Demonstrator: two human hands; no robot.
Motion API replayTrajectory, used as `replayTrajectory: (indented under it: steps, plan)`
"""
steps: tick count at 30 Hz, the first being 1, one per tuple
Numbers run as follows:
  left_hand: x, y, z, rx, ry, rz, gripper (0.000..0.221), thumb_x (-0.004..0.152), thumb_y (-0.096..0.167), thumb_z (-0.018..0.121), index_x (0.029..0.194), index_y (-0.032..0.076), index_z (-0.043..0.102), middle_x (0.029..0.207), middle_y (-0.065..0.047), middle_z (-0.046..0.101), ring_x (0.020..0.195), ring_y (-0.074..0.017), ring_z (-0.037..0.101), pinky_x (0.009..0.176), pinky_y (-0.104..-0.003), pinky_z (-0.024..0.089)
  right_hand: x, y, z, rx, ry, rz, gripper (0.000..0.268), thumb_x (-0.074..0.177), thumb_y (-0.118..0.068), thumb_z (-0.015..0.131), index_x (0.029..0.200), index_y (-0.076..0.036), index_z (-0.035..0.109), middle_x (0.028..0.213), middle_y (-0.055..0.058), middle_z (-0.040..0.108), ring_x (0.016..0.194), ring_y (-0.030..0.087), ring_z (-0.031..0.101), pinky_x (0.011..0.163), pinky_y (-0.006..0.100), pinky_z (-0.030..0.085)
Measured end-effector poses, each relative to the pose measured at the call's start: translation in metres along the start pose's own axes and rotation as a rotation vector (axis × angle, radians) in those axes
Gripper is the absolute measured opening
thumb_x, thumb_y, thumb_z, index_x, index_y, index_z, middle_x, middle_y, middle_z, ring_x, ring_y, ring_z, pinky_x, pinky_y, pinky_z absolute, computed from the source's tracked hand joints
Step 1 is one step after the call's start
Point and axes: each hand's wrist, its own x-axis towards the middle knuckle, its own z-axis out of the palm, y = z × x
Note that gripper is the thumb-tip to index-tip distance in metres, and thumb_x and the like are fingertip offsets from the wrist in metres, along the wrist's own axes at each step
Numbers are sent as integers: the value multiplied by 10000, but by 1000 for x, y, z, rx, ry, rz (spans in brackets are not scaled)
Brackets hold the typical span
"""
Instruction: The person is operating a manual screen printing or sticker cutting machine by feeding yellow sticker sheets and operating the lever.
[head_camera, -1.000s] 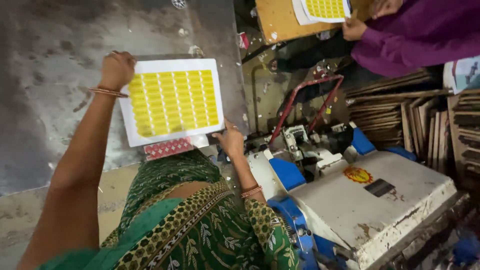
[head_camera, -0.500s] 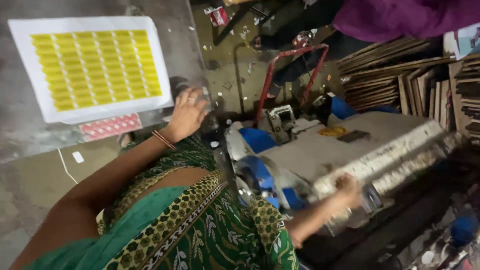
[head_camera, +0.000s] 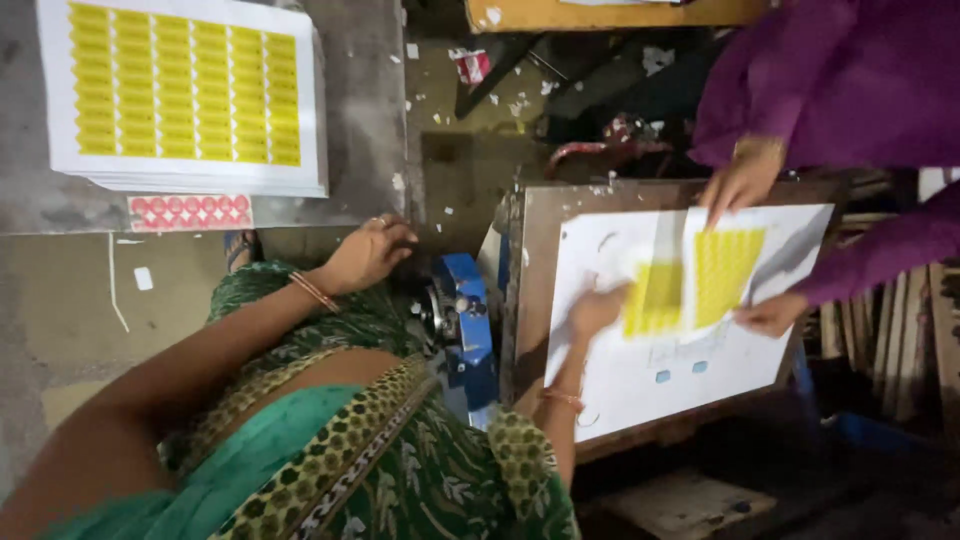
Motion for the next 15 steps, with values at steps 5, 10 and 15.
replayTrajectory:
  steps: [5, 10, 15]
  plan:
    - [9, 15, -5, -120, -22, 6, 287, 917, 212, 703, 1180, 112, 648, 1254, -148, 624, 1164, -406, 588, 977, -482, 493, -96, -186, -129, 237, -171, -724, 940, 712, -504, 837, 1352, 108, 522, 1353, 318, 583, 1245, 472, 543, 1046, 541, 398]
    - [19, 26, -36, -209, -105, -15, 382, 944, 280, 687, 1258, 72, 623, 1282, -166, 615, 1194, -388, 594, 1005, -463, 493, -117, -252, -128, 711, -261, -439, 274, 943, -153, 679, 1189, -53, 747, 1144, 145, 717, 1090, 325, 647, 993, 423, 513]
    - [34, -28, -72, -479, 175, 235, 631, 1007, 297, 689, 1400, -142, 463, 1349, -279, 559, 1216, -403, 583, 990, -479, 471, -181, -416, -196, 1158, -362, -697, 275, 957, 27, 643, 1216, -8, 726, 1230, 137, 712, 1194, 274, 642, 1077, 384, 480]
